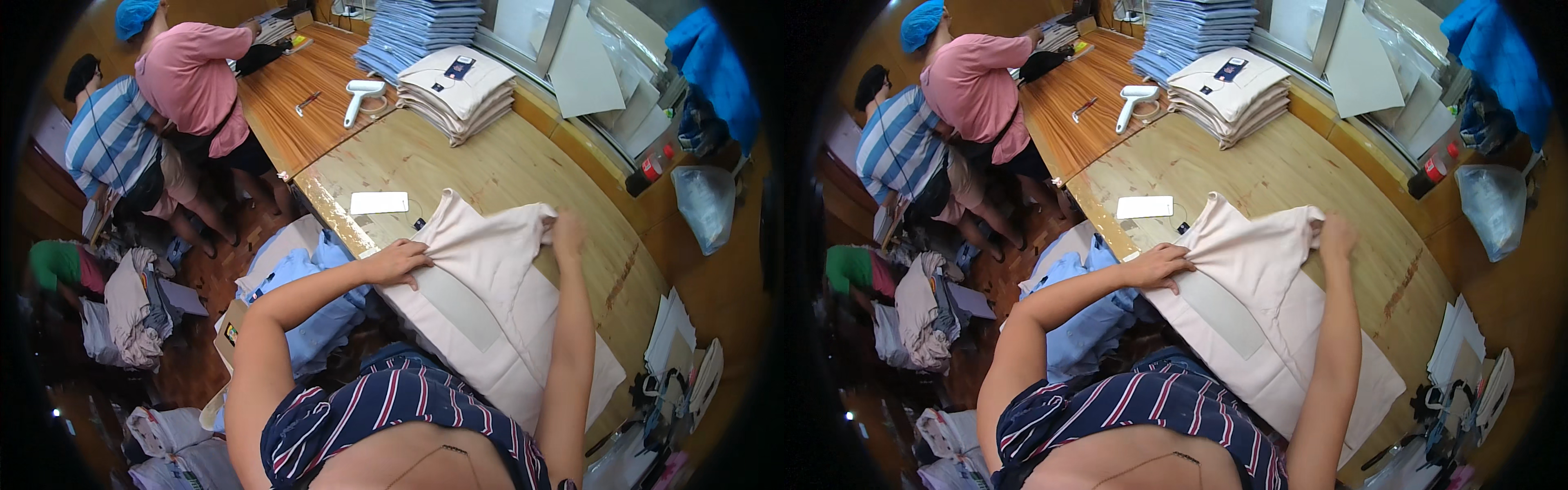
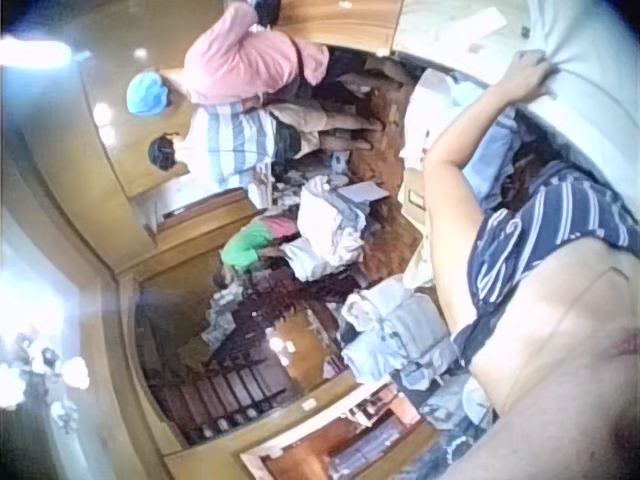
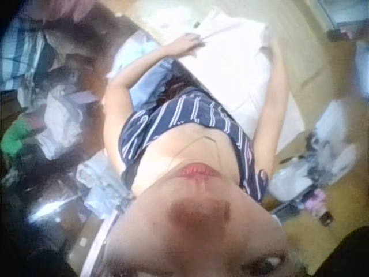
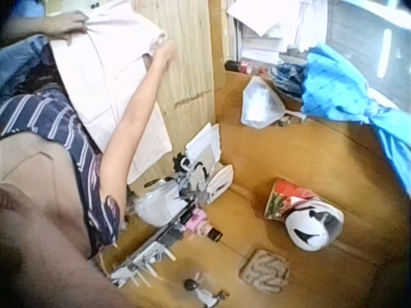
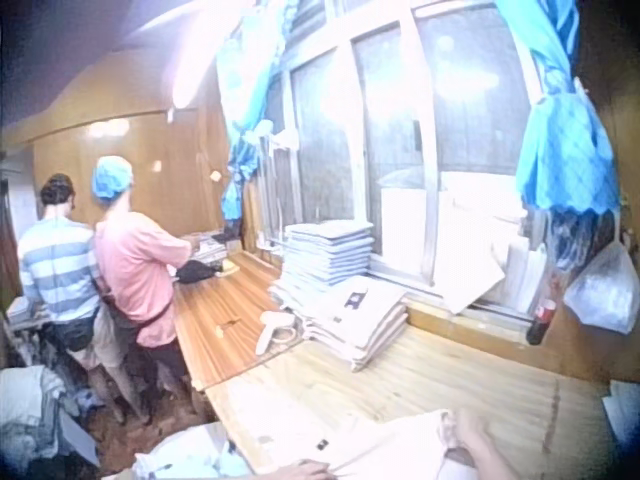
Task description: The person repeatedly folds light-colored shirts on a wooden table, smoothing and aligning them before stacking. The person handles each shirt one at a time, folds it into a compact rectangle, and places it on a growing stack.
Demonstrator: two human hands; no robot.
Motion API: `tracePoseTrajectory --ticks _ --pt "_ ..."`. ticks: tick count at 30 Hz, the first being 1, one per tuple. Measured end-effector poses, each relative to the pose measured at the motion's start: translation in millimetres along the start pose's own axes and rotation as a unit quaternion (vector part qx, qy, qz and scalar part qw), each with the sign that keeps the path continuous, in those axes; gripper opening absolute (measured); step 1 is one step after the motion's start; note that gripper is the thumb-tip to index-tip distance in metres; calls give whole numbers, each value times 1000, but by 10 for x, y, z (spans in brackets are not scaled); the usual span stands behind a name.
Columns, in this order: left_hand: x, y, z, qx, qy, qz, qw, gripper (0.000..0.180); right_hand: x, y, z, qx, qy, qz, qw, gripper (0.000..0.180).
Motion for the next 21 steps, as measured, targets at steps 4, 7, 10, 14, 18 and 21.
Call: tracePoseTrajectory --ticks 4,7,10,14,18,21 --pt "8 -10 -4 8 -10 15 1000 56 -104 -587 -94 226 50 -177 957 21" --pt "39 2 38 -76 -21 -15 997 70 -178 -634 -189 657 32 -98 747 13" --pt "-25 -8 0 -83 -93 -24 992 87 -547 -1231 51 836 50 30 545 20" --pt "-9 -38 1 -109 -95 -25 989 94 -1317 -1826 505 661 -91 38 744 23" --pt "33 -61 1 -87 -100 21 991 89 -1818 -1904 1291 576 -305 257 714 22" --pt "184 -229 -90 -16 -64 52 997 86 -1911 -1736 1458 614 -227 287 699 31"
Point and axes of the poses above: each hand's wrist, its own x-axis towards the middle knuckle, its own y-axis out of the palm, z = x × y, the point moved 1 cm from there along x, towards the middle knuckle
